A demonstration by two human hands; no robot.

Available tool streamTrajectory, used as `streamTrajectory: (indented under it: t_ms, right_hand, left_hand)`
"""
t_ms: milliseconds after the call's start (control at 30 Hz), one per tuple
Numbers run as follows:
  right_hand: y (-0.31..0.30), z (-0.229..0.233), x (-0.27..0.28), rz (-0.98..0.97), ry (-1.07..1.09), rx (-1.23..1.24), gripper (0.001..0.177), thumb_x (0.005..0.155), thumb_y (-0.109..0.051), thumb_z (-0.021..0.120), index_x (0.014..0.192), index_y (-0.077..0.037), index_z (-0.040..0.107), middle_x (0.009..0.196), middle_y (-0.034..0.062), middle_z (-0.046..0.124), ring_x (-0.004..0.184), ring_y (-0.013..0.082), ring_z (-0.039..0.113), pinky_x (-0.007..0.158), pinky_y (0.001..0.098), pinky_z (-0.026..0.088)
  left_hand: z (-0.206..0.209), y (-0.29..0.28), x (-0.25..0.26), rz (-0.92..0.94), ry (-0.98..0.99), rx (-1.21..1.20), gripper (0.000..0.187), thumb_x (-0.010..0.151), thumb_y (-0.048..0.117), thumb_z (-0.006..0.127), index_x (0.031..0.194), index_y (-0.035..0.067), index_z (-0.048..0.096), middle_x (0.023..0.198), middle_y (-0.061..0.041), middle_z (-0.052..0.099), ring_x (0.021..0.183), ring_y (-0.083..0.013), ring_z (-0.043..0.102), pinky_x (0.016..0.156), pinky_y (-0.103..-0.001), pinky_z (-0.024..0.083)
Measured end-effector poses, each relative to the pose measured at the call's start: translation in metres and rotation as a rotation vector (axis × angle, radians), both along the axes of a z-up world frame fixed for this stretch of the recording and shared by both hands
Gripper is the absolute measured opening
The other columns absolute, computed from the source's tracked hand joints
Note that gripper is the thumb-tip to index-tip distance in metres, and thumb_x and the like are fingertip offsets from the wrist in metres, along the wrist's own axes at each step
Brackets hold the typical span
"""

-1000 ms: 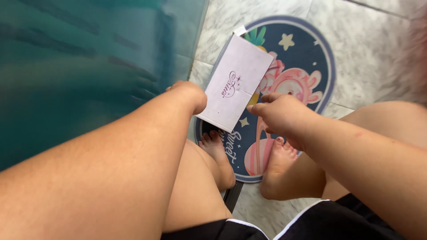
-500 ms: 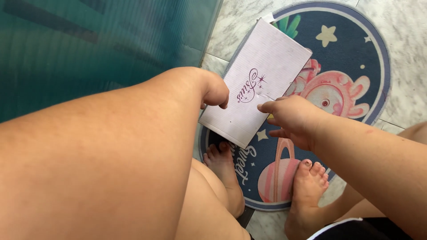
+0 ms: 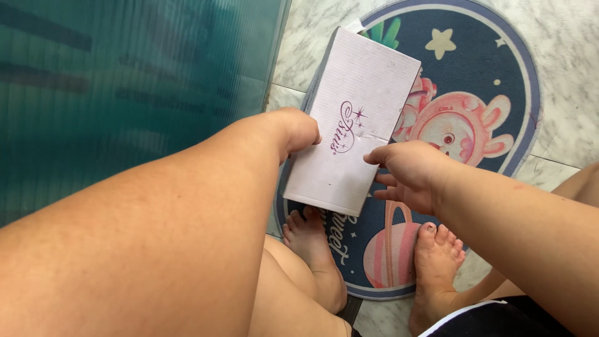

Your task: The recorder is sorting various shoes and slippers, placing them into plastic bags and arranging them on a wooden shoe rack.

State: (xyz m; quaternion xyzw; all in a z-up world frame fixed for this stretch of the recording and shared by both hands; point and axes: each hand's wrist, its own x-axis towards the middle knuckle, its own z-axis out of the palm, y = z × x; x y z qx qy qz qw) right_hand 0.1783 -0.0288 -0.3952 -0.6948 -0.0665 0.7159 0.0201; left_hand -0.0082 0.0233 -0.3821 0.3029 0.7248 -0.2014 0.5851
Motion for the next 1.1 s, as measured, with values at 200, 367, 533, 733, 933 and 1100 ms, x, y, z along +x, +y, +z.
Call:
streamTrajectory:
  t_ms: [200, 367, 533, 733, 933, 1100]
  right_hand:
    - [0.002, 0.007, 0.026, -0.035, -0.113, 0.036, 0.046, 0.094, -0.014, 0.061, 0.138, -0.001, 0.059, 0.134, 0.0125, 0.066, 0.125, 0.0273, 0.06, 0.112, 0.0509, 0.042]
    - [0.004, 0.061, 0.029, -0.028, -0.193, 0.013, 0.042, 0.096, -0.018, 0.061, 0.135, -0.002, 0.061, 0.13, 0.0126, 0.067, 0.121, 0.0268, 0.06, 0.111, 0.0522, 0.038]
    - [-0.024, 0.102, 0.023, -0.16, -0.174, -0.046, 0.042, 0.096, -0.019, 0.06, 0.136, -0.004, 0.06, 0.132, 0.0115, 0.067, 0.12, 0.0285, 0.06, 0.109, 0.0552, 0.037]
    - [-0.021, 0.144, 0.01, -0.131, -0.079, -0.021, 0.044, 0.095, -0.016, 0.059, 0.139, -0.007, 0.059, 0.138, 0.0111, 0.063, 0.124, 0.0259, 0.058, 0.118, 0.0552, 0.034]
    - [-0.016, 0.117, 0.008, -0.119, 0.011, -0.014, 0.042, 0.096, -0.015, 0.057, 0.137, -0.016, 0.063, 0.138, 0.0067, 0.063, 0.123, 0.0225, 0.061, 0.119, 0.052, 0.034]
    - [-0.02, 0.052, 0.016, 0.029, -0.175, -0.032, 0.042, 0.098, -0.022, 0.055, 0.135, -0.005, 0.065, 0.139, 0.0132, 0.067, 0.125, 0.0281, 0.06, 0.117, 0.0536, 0.041]
  left_hand:
    - [0.001, -0.006, 0.017, 0.16, -0.05, -0.034, 0.05, 0.1, 0.029, 0.058, 0.144, 0.004, 0.056, 0.144, -0.021, 0.06, 0.141, -0.0328, 0.048, 0.121, -0.056, 0.026]
    - [0.05, 0.001, 0.034, 0.363, -0.175, -0.021, 0.048, 0.096, 0.028, 0.058, 0.138, 0.005, 0.06, 0.133, -0.016, 0.069, 0.125, -0.0309, 0.065, 0.11, -0.052, 0.046]
    - [0.071, 0.002, 0.048, 0.485, -0.299, -0.084, 0.048, 0.095, 0.025, 0.059, 0.135, -0.002, 0.061, 0.127, -0.022, 0.074, 0.113, -0.0327, 0.074, 0.1, -0.047, 0.054]
    - [0.106, -0.037, 0.073, 0.04, -0.146, -0.011, 0.043, 0.088, 0.026, 0.065, 0.124, 0.003, 0.07, 0.119, -0.022, 0.073, 0.105, -0.0386, 0.072, 0.087, -0.056, 0.058]
    - [0.071, -0.052, 0.057, 0.016, -0.006, 0.119, 0.063, 0.078, 0.041, 0.082, 0.123, -0.001, 0.066, 0.117, -0.022, 0.074, 0.101, -0.0356, 0.075, 0.088, -0.047, 0.062]
    - [0.004, -0.035, 0.056, -0.205, 0.114, 0.132, 0.05, 0.085, 0.032, 0.079, 0.119, -0.004, 0.072, 0.126, -0.027, 0.058, 0.11, -0.0364, 0.065, 0.098, -0.04, 0.054]
